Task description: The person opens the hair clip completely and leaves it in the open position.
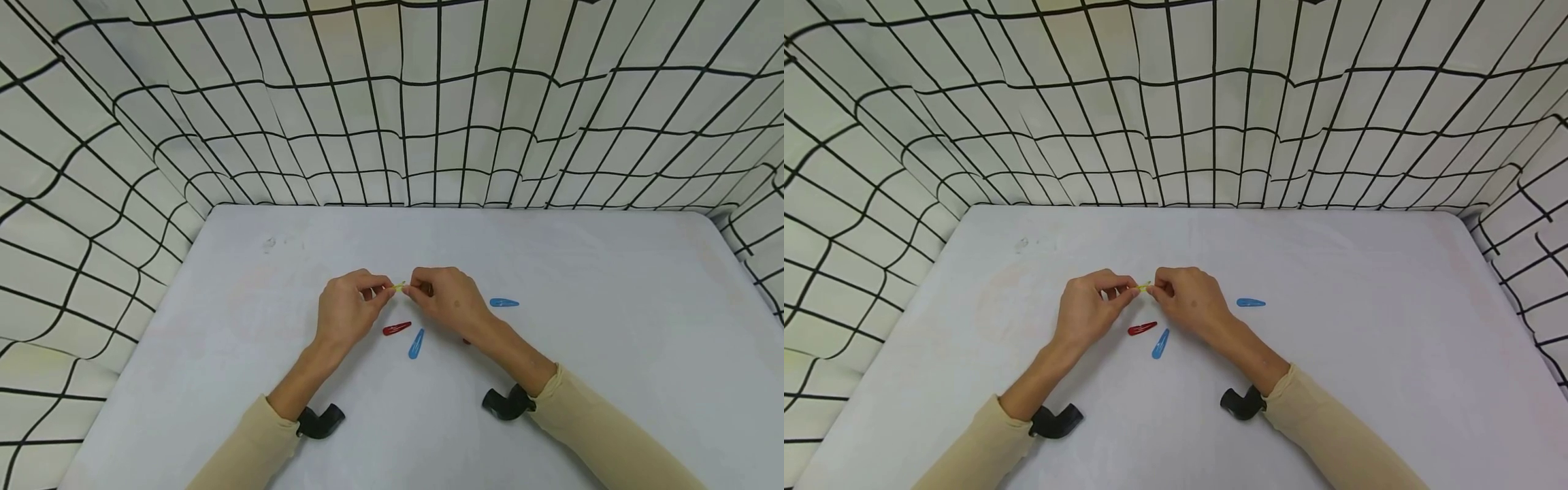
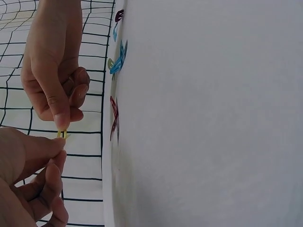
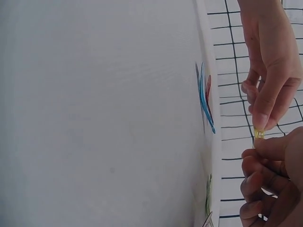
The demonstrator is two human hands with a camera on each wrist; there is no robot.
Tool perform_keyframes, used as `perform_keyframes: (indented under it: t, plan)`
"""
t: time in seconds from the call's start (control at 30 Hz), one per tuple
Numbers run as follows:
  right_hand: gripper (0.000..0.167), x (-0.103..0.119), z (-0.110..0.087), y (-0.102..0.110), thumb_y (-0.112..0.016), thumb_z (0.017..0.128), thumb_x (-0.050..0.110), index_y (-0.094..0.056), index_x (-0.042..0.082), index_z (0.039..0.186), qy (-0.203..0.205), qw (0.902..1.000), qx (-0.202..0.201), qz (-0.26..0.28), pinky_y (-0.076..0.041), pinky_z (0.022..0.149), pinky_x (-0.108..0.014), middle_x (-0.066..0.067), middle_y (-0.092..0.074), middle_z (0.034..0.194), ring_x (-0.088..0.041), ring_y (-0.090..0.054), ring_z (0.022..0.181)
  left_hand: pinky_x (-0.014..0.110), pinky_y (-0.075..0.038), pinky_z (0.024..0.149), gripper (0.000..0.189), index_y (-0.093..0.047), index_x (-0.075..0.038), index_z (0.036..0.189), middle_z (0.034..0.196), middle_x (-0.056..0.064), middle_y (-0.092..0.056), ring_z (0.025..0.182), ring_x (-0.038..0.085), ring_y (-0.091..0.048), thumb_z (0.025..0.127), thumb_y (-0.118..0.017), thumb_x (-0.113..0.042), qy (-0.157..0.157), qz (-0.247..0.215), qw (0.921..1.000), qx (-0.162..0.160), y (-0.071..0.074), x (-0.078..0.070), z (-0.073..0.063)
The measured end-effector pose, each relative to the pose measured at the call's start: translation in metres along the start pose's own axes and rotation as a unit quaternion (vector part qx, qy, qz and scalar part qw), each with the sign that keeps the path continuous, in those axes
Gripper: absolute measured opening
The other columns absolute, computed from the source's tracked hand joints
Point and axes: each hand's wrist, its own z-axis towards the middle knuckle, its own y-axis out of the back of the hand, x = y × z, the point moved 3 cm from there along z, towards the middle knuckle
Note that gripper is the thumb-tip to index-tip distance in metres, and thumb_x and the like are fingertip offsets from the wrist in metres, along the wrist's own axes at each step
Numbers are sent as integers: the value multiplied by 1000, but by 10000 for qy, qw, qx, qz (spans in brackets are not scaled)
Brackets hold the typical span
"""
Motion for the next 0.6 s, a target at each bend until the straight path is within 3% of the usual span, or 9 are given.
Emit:
perform_keyframes:
  t: [0.3, 0.6]
  plan:
    - [17, 1, 1, 0, -74, 98, 28, -73, 17, 85, -28, 10000, 21, 29, -43, 60, -25, 6, -65, 66, -10, -54, 63, 23, -39, 54, 5, -83, -17, 87, 73, -2, -70, 63, 11, -57, 85, -87, -16, 73, 83, 9999, -100, 1, 0, -1]
    - [13, 2, 2, 1, -74, 98, 28, -77, 18, 90, 50, 9999, -10, 94, -45, 61, -26, 6, -66, 69, -10, -56, 65, 26, -43, 58, 5, -82, -18, 94, 79, -2, -74, 71, 13, -63, 89, -83, -19, 423, -47, 9991, 10, 1, 2, -1]
